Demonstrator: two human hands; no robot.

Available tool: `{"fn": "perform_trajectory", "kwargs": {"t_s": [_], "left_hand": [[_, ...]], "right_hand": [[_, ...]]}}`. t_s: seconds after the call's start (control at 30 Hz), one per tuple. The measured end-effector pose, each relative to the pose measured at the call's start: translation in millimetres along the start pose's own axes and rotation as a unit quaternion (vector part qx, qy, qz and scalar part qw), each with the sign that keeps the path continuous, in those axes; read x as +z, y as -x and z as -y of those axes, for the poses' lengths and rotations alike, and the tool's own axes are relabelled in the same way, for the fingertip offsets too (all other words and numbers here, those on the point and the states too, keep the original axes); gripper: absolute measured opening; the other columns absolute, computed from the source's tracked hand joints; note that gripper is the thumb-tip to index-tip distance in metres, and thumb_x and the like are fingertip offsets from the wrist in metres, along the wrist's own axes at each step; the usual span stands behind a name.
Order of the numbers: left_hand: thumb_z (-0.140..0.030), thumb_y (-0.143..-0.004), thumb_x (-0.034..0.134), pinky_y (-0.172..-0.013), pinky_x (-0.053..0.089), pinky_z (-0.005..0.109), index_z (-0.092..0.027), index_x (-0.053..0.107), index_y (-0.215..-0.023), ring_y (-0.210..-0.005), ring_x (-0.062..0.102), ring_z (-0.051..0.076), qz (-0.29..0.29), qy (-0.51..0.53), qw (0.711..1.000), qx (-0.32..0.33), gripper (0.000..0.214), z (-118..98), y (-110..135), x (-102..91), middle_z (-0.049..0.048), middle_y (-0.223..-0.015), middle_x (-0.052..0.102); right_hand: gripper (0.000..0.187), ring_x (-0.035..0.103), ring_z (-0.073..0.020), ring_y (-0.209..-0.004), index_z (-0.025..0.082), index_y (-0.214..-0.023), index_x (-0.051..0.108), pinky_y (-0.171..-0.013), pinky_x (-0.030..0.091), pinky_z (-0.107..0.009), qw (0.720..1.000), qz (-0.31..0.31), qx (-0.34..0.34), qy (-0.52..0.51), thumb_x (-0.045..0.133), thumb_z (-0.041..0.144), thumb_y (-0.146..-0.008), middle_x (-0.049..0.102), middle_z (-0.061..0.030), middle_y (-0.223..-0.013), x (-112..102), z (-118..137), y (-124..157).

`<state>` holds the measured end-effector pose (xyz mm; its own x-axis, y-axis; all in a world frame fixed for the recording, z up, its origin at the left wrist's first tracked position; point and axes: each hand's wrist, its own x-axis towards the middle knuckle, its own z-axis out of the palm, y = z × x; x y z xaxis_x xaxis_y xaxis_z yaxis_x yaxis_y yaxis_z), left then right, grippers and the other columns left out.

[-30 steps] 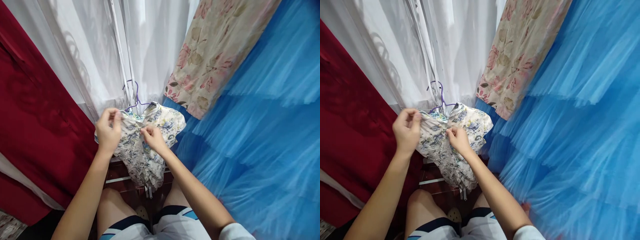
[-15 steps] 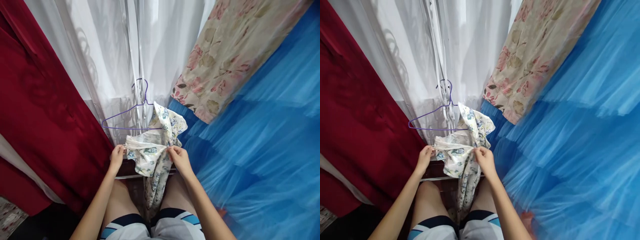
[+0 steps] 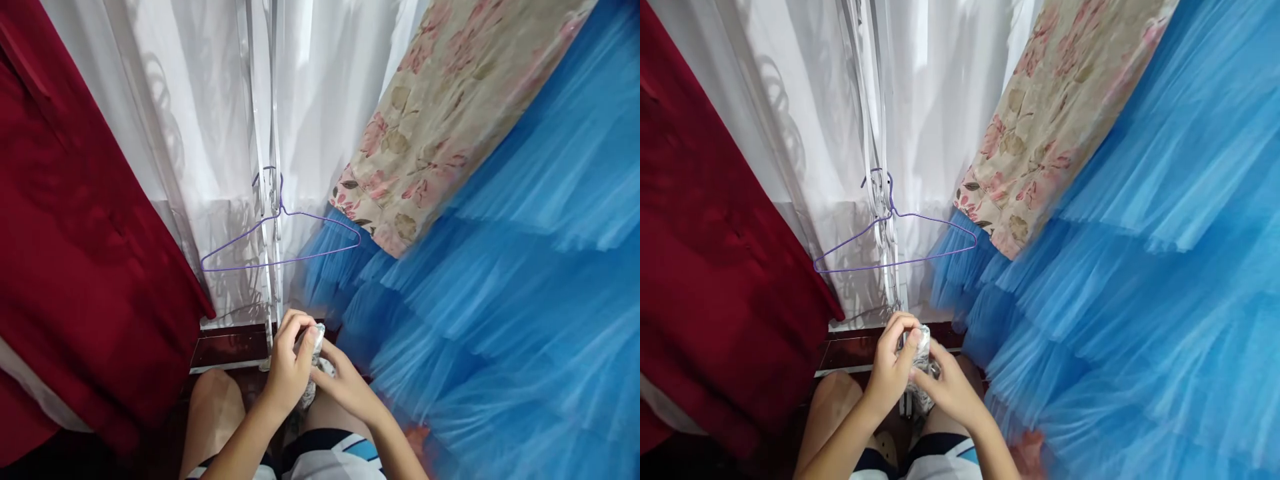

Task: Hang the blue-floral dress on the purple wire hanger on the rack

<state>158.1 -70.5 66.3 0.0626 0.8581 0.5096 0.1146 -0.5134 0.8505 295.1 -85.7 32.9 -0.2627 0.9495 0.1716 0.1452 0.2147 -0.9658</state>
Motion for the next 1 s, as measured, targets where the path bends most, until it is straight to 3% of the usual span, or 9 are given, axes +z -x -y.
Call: {"fn": "perform_trajectory", "kwargs": {"t_s": [0.17, 0.27, 0.33, 0.4, 0.5, 0.63, 0.77, 0.9, 1.0], "left_hand": [[-0.045, -0.097, 0.046, -0.085, 0.048, 0.030, -0.022, 0.061, -0.100, -0.092, 0.058, 0.019, 0.119, 0.089, 0.980, -0.132, 0.028, 5.9, 2.6, -29.7, 0.0059, -0.094, 0.061], [-0.055, -0.092, 0.051, -0.091, 0.048, 0.033, -0.021, 0.063, -0.110, -0.104, 0.060, 0.022, 0.239, 0.142, 0.932, -0.233, 0.040, 27.4, 23.8, -51.0, 0.0083, -0.105, 0.065], [-0.058, -0.086, 0.060, -0.093, 0.048, 0.037, -0.019, 0.064, -0.111, -0.109, 0.060, 0.026, 0.261, 0.100, 0.921, -0.272, 0.047, 44.8, 43.3, -61.5, 0.0106, -0.112, 0.066], [-0.057, -0.081, 0.066, -0.093, 0.049, 0.041, -0.018, 0.068, -0.101, -0.102, 0.063, 0.027, 0.260, 0.006, 0.928, -0.266, 0.044, 60.9, 58.4, -72.6, 0.0103, -0.104, 0.069], [-0.049, -0.078, 0.071, -0.104, 0.041, 0.044, -0.020, 0.068, -0.067, -0.082, 0.065, 0.023, 0.256, -0.124, 0.951, -0.123, 0.031, 78.9, 58.7, -101.1, 0.0031, -0.070, 0.067], [-0.044, -0.077, 0.071, -0.109, 0.035, 0.048, -0.025, 0.067, -0.056, -0.069, 0.063, 0.019, 0.239, -0.246, 0.939, -0.017, 0.029, 93.4, 21.0, -165.5, 0.0001, -0.062, 0.066], [-0.041, -0.081, 0.064, -0.117, 0.014, 0.052, -0.031, 0.076, -0.081, -0.102, 0.063, 0.024, 0.157, -0.377, 0.912, 0.025, 0.015, 92.4, -30.1, -226.4, 0.0023, -0.096, 0.074], [-0.041, -0.079, 0.063, -0.116, 0.001, 0.055, -0.032, 0.077, -0.092, -0.126, 0.050, 0.030, 0.084, -0.421, 0.902, 0.053, 0.021, 76.5, -88.2, -260.3, 0.0041, -0.112, 0.072], [-0.043, -0.074, 0.067, -0.115, 0.006, 0.058, -0.027, 0.076, -0.085, -0.133, 0.042, 0.034, 0.041, -0.368, 0.927, 0.056, 0.021, 60.7, -128.1, -270.5, 0.0071, -0.119, 0.070]], "right_hand": [[0.031, 0.050, -0.0155, -0.069, 0.017, -0.084, 0.067, -0.067, 0.041, -0.027, 0.983, 0.041, 0.033, -0.177, 0.062, 0.047, -0.089, 0.058, -0.0004, -0.074, 24.3, 28.9, -6.8], [0.032, 0.047, -0.0133, -0.063, 0.018, -0.084, 0.066, -0.061, 0.038, -0.025, 0.973, 0.049, 0.063, -0.217, 0.064, 0.050, -0.088, 0.056, 0.0004, -0.072, 15.6, 33.9, -5.2], [0.034, 0.050, -0.0141, -0.062, 0.018, -0.081, 0.066, -0.061, 0.040, -0.026, 0.973, 0.036, 0.067, -0.217, 0.066, 0.052, -0.085, 0.059, -0.0004, -0.071, 1.1, 41.1, -3.7], [0.034, 0.055, -0.0162, -0.064, 0.018, -0.081, 0.067, -0.062, 0.042, -0.027, 0.977, 0.028, 0.065, -0.203, 0.067, 0.052, -0.084, 0.062, -0.0016, -0.071, -16.8, 50.8, -2.0], [0.032, 0.060, -0.0193, -0.066, 0.018, -0.087, 0.071, -0.062, 0.043, -0.029, 0.986, 0.052, 0.067, -0.142, 0.067, 0.051, -0.085, 0.066, -0.0037, -0.073, -43.9, 63.1, -0.2], [0.032, 0.059, -0.0191, -0.063, 0.017, -0.088, 0.070, -0.059, 0.042, -0.029, 0.996, 0.045, 0.060, -0.046, 0.066, 0.049, -0.085, 0.069, -0.0052, -0.077, -71.4, 69.0, -3.6], [0.027, 0.054, -0.0160, -0.061, 0.018, -0.084, 0.067, -0.057, 0.040, -0.027, 0.999, 0.030, 0.017, 0.000, 0.066, 0.045, -0.085, 0.066, -0.0025, -0.074, -78.5, 72.0, -18.8], [0.025, 0.051, -0.0143, -0.063, 0.015, -0.087, 0.067, -0.058, 0.037, -0.026, 0.998, 0.027, -0.047, 0.030, 0.061, 0.040, -0.088, 0.064, -0.0028, -0.075, -69.0, 76.7, -46.6], [0.021, 0.047, -0.0119, -0.059, 0.014, -0.087, 0.066, -0.055, 0.035, -0.025, 0.997, 0.022, -0.067, 0.030, 0.060, 0.034, -0.088, 0.060, -0.0001, -0.071, -65.7, 75.4, -70.4]]}}
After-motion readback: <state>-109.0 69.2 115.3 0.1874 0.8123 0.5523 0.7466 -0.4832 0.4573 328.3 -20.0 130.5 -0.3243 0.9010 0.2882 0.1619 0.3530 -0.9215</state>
